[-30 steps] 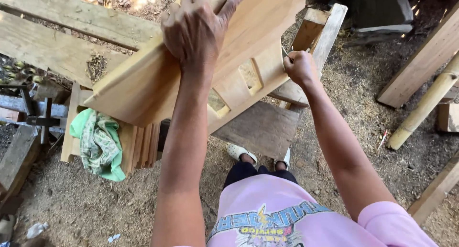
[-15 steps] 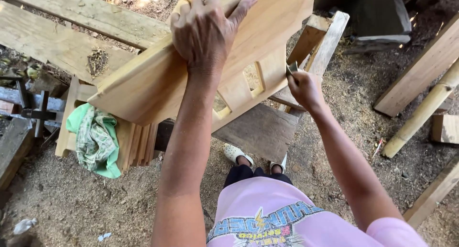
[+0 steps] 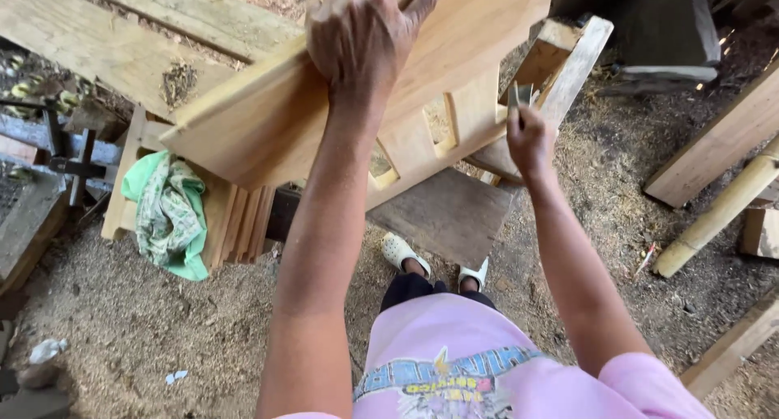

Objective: The person sands a wooden chair backrest with a sanding block, working on the edges and flat surfaces. They flip the piece over to sand the other side and continue smoothing the wood by hand.

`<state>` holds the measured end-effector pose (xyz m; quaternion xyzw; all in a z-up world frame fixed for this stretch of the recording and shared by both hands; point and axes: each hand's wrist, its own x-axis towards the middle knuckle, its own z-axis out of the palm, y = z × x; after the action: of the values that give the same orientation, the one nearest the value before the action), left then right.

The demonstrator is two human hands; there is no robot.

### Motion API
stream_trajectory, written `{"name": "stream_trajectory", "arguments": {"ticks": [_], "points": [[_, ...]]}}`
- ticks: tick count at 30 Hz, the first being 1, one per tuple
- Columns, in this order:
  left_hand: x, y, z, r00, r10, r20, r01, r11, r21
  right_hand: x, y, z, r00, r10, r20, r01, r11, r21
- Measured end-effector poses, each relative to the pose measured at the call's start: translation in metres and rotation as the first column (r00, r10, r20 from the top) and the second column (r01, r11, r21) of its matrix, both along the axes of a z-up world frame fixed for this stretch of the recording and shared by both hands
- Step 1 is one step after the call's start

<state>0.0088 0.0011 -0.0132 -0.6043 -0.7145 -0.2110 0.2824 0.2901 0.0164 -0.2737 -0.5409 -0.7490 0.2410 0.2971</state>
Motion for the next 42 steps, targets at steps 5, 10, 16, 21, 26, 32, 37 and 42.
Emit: {"name": "stream_trajectory", "arguments": {"ticks": [5,10,16,21,26,32,37,42], "points": [[-0.011,0.012,-0.001,0.998,0.000,-0.067,0.008,0.993,0.121,-0.008,-0.023,0.008,0.991,-0.042,-0.123,0.062,0.985,0.162],[0.001,-0.001,0.003,0.980,0.064,-0.189,-0.011,0.962,0.272,-0.003,-0.011,-0.008,0.986,0.007,-0.167,0.044,0.953,0.301],[-0.001,-0.003,0.012,0.997,0.030,-0.072,-0.028,0.999,0.026,-0.005,-0.011,-0.003,0.988,-0.049,-0.146,0.038,0.996,-0.080],[0.011,-0.012,0.018,0.987,0.055,-0.152,-0.028,0.983,0.179,0.010,0.014,0.009,0.995,0.072,-0.073,-0.067,0.995,0.074],[0.008,-0.012,0.012,0.997,0.014,-0.070,-0.006,0.993,0.122,0.008,0.034,0.042,0.989,0.147,-0.029,-0.149,0.959,-0.239],[0.022,-0.018,0.012,0.996,0.041,-0.080,-0.030,0.989,0.143,0.006,0.057,0.043,0.976,0.209,0.054,-0.168,0.892,-0.419],[0.024,-0.017,0.013,0.997,0.028,-0.074,-0.015,0.985,0.172,0.014,0.049,0.042,0.957,0.256,0.137,-0.181,0.895,-0.407],[0.035,-0.028,0.012,0.999,0.003,-0.055,0.006,0.986,0.164,0.015,0.031,0.048,0.969,0.229,0.094,-0.202,0.951,-0.234]]}}
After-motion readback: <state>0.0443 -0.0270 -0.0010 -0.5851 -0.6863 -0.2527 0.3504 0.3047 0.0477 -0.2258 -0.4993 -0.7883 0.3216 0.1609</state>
